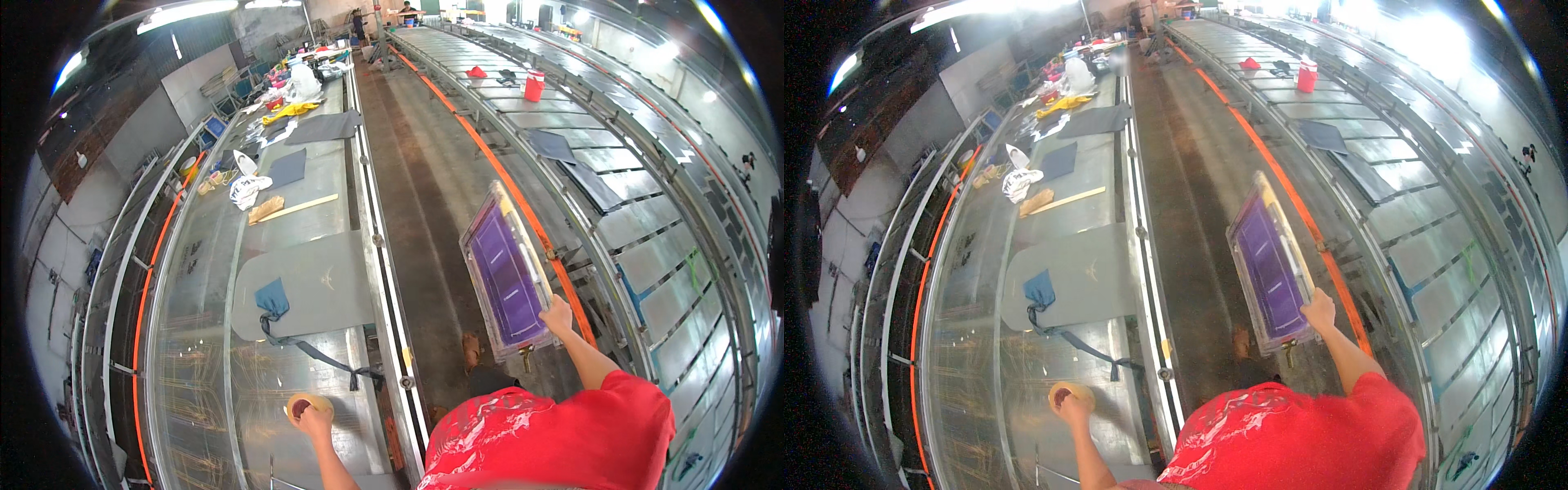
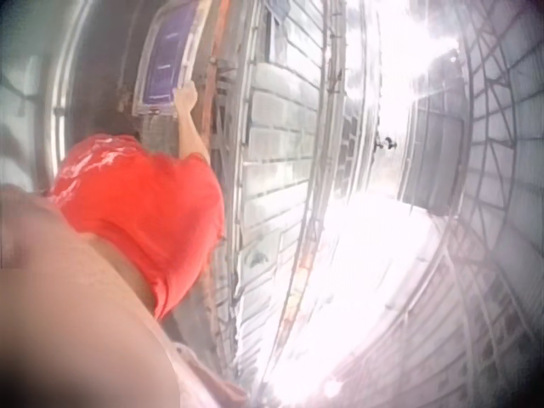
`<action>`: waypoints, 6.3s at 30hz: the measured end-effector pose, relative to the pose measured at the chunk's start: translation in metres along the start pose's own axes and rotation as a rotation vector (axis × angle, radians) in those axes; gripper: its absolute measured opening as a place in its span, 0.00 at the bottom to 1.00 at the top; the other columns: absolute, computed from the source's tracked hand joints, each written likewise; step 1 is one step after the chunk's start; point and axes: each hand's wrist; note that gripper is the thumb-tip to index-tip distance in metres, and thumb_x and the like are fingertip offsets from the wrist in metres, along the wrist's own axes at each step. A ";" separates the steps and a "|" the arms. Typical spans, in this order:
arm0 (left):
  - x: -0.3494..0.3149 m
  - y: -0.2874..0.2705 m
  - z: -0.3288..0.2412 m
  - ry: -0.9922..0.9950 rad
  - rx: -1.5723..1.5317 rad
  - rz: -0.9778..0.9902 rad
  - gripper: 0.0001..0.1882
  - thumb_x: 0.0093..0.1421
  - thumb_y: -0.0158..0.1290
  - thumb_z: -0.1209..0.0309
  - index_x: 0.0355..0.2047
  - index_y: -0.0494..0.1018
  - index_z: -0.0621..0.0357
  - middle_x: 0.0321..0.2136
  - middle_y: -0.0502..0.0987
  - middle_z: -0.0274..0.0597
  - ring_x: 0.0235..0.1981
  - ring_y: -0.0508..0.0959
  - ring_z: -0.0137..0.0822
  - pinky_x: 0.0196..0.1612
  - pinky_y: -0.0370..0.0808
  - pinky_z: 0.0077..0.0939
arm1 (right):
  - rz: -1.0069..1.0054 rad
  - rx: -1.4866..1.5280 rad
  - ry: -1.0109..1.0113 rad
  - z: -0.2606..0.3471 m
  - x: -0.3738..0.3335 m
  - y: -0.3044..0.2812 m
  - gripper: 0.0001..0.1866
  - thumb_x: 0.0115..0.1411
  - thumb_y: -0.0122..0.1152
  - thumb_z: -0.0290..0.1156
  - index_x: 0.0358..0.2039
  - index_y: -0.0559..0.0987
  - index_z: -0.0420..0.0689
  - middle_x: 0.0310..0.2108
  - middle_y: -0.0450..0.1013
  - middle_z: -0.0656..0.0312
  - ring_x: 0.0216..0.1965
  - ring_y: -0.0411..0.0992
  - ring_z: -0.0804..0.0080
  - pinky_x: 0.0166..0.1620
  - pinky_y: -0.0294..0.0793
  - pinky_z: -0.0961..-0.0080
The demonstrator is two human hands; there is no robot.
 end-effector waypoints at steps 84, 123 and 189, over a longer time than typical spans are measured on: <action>-0.282 -0.025 -0.098 -0.605 -0.324 -0.169 0.06 0.57 0.59 0.68 0.35 0.83 0.45 0.48 0.75 0.41 0.52 0.72 0.45 0.50 0.68 0.43 | 1.340 0.206 -1.024 0.378 -0.022 0.142 0.13 0.66 0.58 0.34 0.47 0.79 0.40 0.35 0.78 0.60 0.38 0.75 0.74 0.42 0.74 0.75; -0.316 0.016 -0.142 -0.430 -0.085 -0.013 0.25 0.60 0.54 0.45 0.56 0.74 0.34 0.72 0.50 0.47 0.71 0.54 0.47 0.64 0.48 0.69 | 2.219 -0.383 0.029 0.270 -0.198 0.141 0.31 0.64 0.54 0.26 0.65 0.55 0.43 0.42 0.78 0.48 0.37 0.79 0.64 0.39 0.78 0.76; -0.288 0.009 -0.130 -0.329 -0.422 -0.244 0.10 0.57 0.61 0.72 0.40 0.80 0.55 0.34 0.71 0.45 0.37 0.72 0.47 0.42 0.69 0.40 | 1.413 -0.279 0.099 0.118 0.033 0.164 0.25 0.64 0.56 0.52 0.53 0.76 0.47 0.37 0.77 0.57 0.39 0.75 0.67 0.45 0.75 0.64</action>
Point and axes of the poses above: each hand's wrist, its own x-axis towards the middle knuckle, its own y-axis out of the palm, z = x × y
